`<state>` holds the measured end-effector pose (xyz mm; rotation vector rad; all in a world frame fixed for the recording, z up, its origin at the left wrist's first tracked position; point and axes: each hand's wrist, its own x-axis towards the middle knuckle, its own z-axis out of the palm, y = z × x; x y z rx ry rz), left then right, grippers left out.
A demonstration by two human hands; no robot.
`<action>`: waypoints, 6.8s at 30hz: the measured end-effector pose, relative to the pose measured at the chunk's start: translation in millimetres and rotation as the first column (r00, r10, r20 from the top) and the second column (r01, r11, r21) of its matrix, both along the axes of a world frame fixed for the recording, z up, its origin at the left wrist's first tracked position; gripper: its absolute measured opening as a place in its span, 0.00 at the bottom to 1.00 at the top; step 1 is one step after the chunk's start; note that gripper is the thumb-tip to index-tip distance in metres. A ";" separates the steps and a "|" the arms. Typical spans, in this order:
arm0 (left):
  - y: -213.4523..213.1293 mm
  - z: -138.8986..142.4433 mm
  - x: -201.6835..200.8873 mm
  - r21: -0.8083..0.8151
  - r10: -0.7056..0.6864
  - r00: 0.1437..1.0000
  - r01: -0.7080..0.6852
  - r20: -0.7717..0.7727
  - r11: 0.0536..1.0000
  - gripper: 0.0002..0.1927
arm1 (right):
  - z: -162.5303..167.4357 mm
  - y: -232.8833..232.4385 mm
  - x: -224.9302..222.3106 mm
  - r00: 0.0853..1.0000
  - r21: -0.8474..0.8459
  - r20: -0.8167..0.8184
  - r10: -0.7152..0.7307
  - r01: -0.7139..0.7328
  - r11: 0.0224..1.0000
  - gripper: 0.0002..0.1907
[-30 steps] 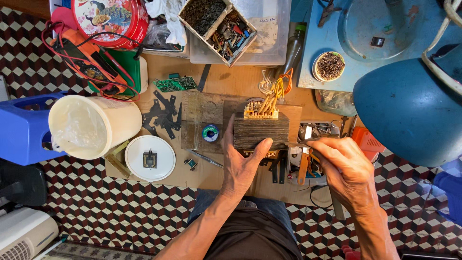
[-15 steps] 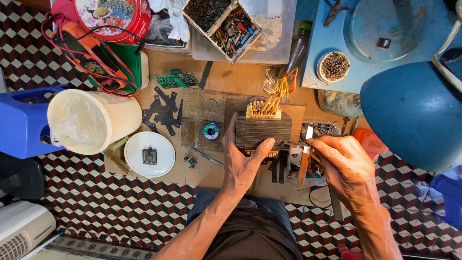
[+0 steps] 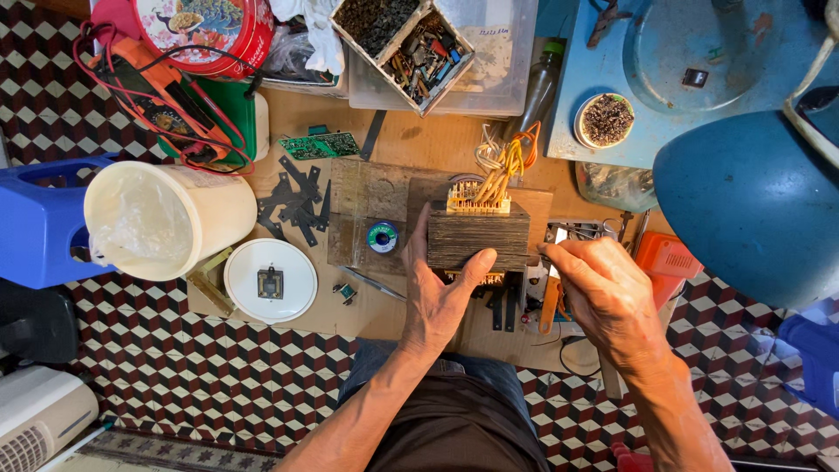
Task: The person works at a cluttered repair bench on a laminated-core electrical component with wires. They hold and reposition the component, press and align its parts by hand, tap it with a hammer, and pick up small parts and tools from the bench while working under a desk lamp.
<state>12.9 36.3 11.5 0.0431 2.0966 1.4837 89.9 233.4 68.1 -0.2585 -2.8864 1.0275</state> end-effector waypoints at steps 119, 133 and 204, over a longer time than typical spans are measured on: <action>-19.1 59.4 -55.0 -0.479 -0.637 0.289 0.462 -0.715 0.747 0.31 | 15.4 -92.3 89.9 0.734 -0.879 0.388 -0.557 0.476 0.014 0.14; -14.2 69.7 -38.8 -0.468 -0.607 0.380 0.399 -0.698 0.788 0.30 | 3.6 -86.9 87.0 0.737 -0.856 0.432 -0.520 0.516 0.020 0.19; -106.1 36.7 33.8 0.564 0.095 0.964 -0.223 0.247 0.795 0.29 | 46.0 -231.0 38.5 0.975 -0.040 -0.102 -0.199 0.196 0.980 0.25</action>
